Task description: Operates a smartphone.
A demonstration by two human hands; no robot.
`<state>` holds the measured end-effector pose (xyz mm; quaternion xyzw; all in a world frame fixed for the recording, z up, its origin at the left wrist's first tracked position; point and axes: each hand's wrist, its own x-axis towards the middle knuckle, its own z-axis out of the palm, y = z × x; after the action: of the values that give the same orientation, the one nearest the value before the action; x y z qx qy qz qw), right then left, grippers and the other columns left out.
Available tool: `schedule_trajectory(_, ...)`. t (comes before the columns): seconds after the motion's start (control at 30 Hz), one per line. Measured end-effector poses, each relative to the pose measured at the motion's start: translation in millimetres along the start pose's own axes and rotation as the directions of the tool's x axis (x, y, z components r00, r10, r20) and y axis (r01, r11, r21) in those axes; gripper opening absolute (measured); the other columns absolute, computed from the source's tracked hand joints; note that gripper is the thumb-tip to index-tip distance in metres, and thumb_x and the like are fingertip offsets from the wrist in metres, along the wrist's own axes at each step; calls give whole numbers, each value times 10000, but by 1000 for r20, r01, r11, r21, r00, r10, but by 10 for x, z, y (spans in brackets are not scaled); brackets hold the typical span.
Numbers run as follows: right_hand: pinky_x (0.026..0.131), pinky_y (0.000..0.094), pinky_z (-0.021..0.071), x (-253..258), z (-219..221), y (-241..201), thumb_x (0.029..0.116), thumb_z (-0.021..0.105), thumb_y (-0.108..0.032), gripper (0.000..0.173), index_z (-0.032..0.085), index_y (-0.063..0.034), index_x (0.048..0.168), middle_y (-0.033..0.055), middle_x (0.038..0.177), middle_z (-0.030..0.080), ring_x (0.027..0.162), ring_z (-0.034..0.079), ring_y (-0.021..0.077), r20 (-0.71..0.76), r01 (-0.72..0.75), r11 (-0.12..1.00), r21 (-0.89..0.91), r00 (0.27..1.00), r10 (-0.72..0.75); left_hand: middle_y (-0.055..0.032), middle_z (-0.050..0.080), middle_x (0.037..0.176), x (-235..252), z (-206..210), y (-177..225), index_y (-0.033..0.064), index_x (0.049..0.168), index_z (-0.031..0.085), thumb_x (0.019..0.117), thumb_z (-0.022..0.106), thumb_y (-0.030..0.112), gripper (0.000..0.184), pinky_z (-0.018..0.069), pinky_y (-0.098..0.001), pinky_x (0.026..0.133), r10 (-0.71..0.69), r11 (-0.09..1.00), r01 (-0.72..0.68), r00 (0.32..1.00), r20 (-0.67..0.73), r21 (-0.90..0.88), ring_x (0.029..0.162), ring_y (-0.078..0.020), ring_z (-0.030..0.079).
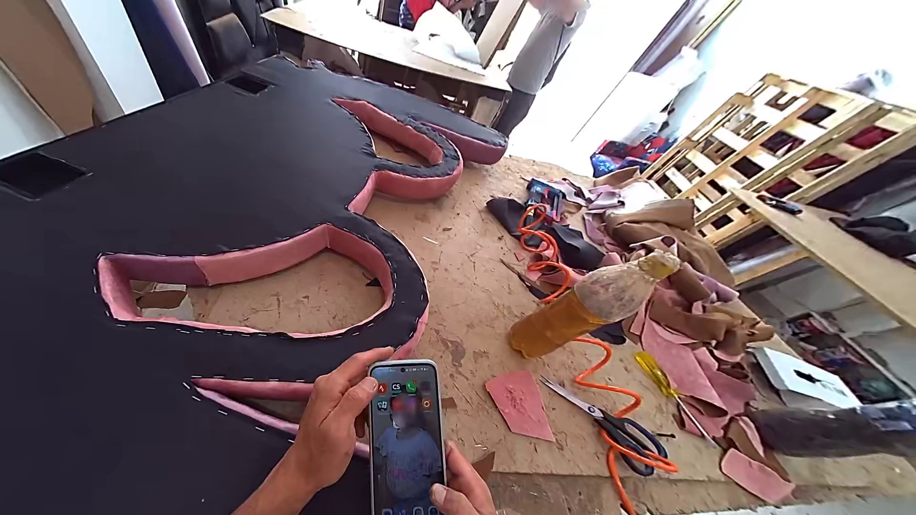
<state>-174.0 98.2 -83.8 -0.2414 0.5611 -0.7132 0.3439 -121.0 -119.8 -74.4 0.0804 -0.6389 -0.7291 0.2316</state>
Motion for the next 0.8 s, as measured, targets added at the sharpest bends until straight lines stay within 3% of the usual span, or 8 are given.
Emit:
schedule_trajectory(0.13, 484, 286, 580, -16, -13, -10, 961, 428, 5, 276, 530, -60, 1208, 12, 983, 742, 672, 704, 99, -33, 6, 1000, -29, 999, -7, -92, 740, 1083, -11, 7, -15, 115, 1370, 654, 1052, 360, 225, 447, 559, -271, 574, 27, 1000, -27, 999, 32, -8, 720, -141, 677)
schedule_trajectory(0.23, 472, 275, 583, -38, -23, -16, 1089, 404, -195, 245, 586, -82, 1209, -4, 963, 745, 642, 698, 84, -75, 18, 999, -40, 997, -21, -78, 739, 1013, -33, 27, -14, 136, 1353, 672, 1061, 355, 238, 443, 541, -249, 557, 37, 999, -36, 999, 31, -18, 676, -115, 653)
schedule_trajectory(0.37, 496, 280, 587, -57, -122, 41, 1084, 445, -429, 381, 618, -125, 1234, -2, 1029, 742, 694, 707, 92, -37, 19, 999, 29, 999, -18, -44, 727, 919, -40, 28, -33, 116, 1326, 688, 1059, 345, 240, 452, 517, -222, 551, 25, 1000, -25, 1000, 20, 12, 629, -71, 611)
schedule_trajectory(0.6, 519, 301, 607, -71, -157, 42, 1074, 461, -459, 433, 587, -105, 1289, 50, 1117, 742, 784, 742, 139, 33, -4, 994, 107, 999, 0, -58, 736, 993, -52, 30, -6, 120, 1349, 669, 1050, 315, 215, 473, 520, -227, 553, -12, 999, 10, 999, 37, 34, 646, -89, 624)
schedule_trajectory(0.8, 480, 319, 606, -56, -176, 49, 1100, 425, -401, 406, 546, -77, 1313, 104, 1144, 725, 782, 751, 186, 106, -15, 987, 157, 994, -2, -86, 755, 1008, -65, 20, -4, 89, 1392, 617, 930, 447, 105, 493, 561, -256, 593, -13, 1000, 11, 996, 88, 27, 727, -133, 686)
